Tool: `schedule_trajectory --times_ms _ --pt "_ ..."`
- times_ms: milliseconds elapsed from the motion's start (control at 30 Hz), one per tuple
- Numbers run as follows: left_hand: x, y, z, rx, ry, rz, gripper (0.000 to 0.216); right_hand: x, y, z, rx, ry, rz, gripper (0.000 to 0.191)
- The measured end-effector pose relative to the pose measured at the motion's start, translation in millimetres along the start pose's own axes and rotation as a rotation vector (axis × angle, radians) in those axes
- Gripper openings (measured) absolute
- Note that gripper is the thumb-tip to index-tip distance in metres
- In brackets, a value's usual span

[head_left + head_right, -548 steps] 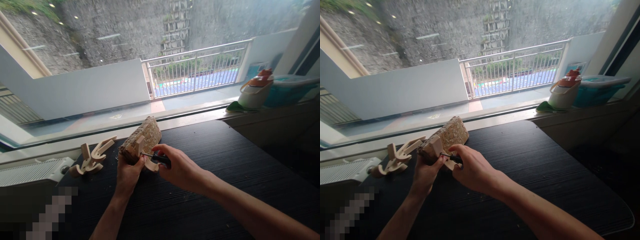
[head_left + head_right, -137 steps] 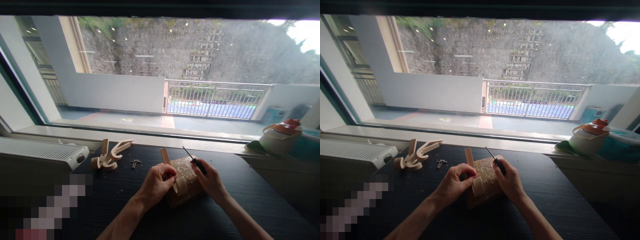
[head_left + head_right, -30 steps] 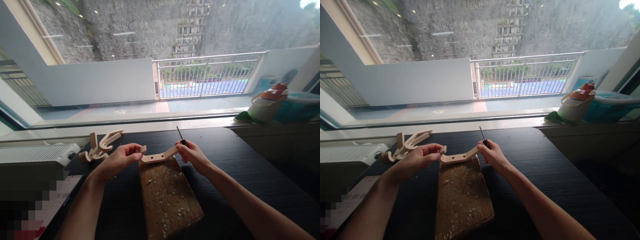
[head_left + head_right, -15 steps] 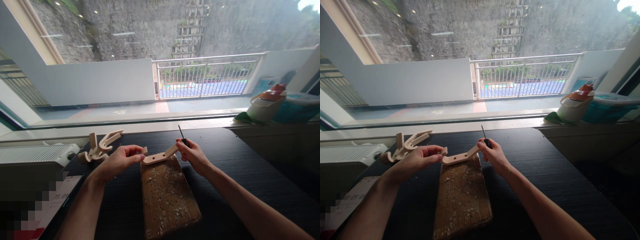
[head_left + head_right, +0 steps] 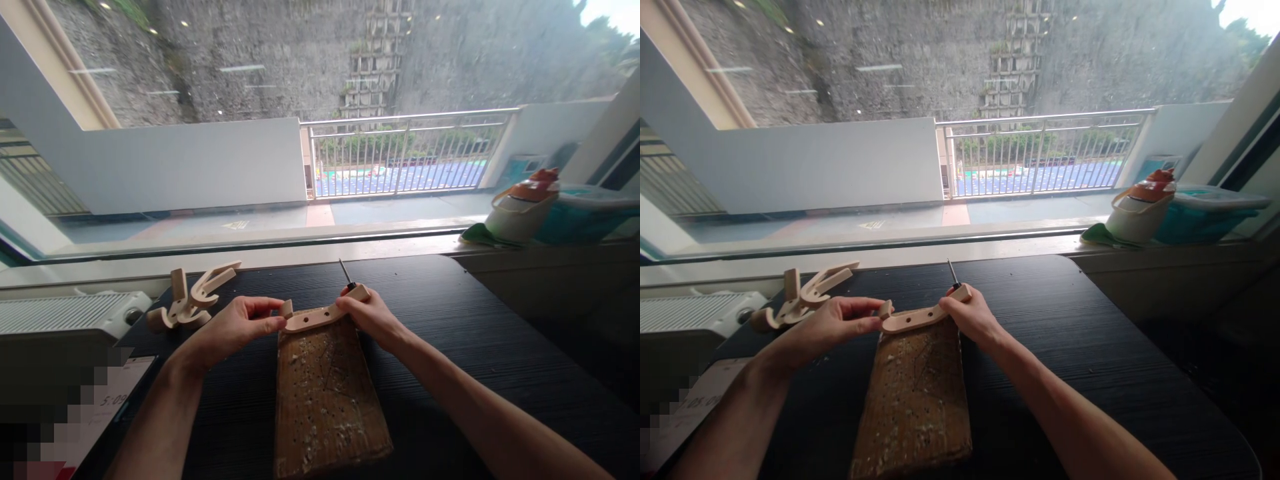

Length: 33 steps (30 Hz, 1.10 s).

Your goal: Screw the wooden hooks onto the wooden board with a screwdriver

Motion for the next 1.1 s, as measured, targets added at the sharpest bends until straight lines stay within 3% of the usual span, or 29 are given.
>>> schedule_trajectory --times_ms 167,267,433,533,667,800,933,1000,1100 --pt "2 -2 -2 0.081 0.012 -0.037 0.028 -1 -1 2 0.066 0.03 -0.018 0.014" --pt "0 -1 -2 0.32 0.052 -0.105 0.031 -3 -1 0 0.086 0.047 -0.023 0.013" --pt "-13 8 3 0.855 0.057 -0.584 0.03 -3 0 -2 0.085 0.065 -0.019 0.013" --pt "-19 7 3 0.992 0.053 -0.734 0.032 -2 0 0 0.094 0.07 -0.009 0.013" --pt "-18 -9 -7 0.887 -0.192 -0.712 0.029 -3 -1 0 0.105 0.078 -0.02 0.013" --pt "-11 -33 -19 0.493 -0.486 -0.636 0.019 -3 -1 -2 0.098 0.084 -0.032 0.014" --pt "-10 -52 -24 0.149 -0.464 -0.503 0.014 -1 -1 -2 0.087 0.094 -0.027 0.014" --pt "-10 -56 -27 0.133 -0.425 -0.47 0.013 -1 -1 -3 0.081 0.101 -0.022 0.013" --pt "-7 -53 -34 0.28 -0.392 -0.524 0.015 -1 -1 -4 0.068 0.11 -0.022 0.013"
Point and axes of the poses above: each hand's wrist, its own x-axis away from the middle knuckle, its own y-axis out of the back of the hand, z = x × y, the point moved 1 cm from there along -x, towards the middle knuckle, and after that the axes turned 1 degree about x, right-handed, at the moved point
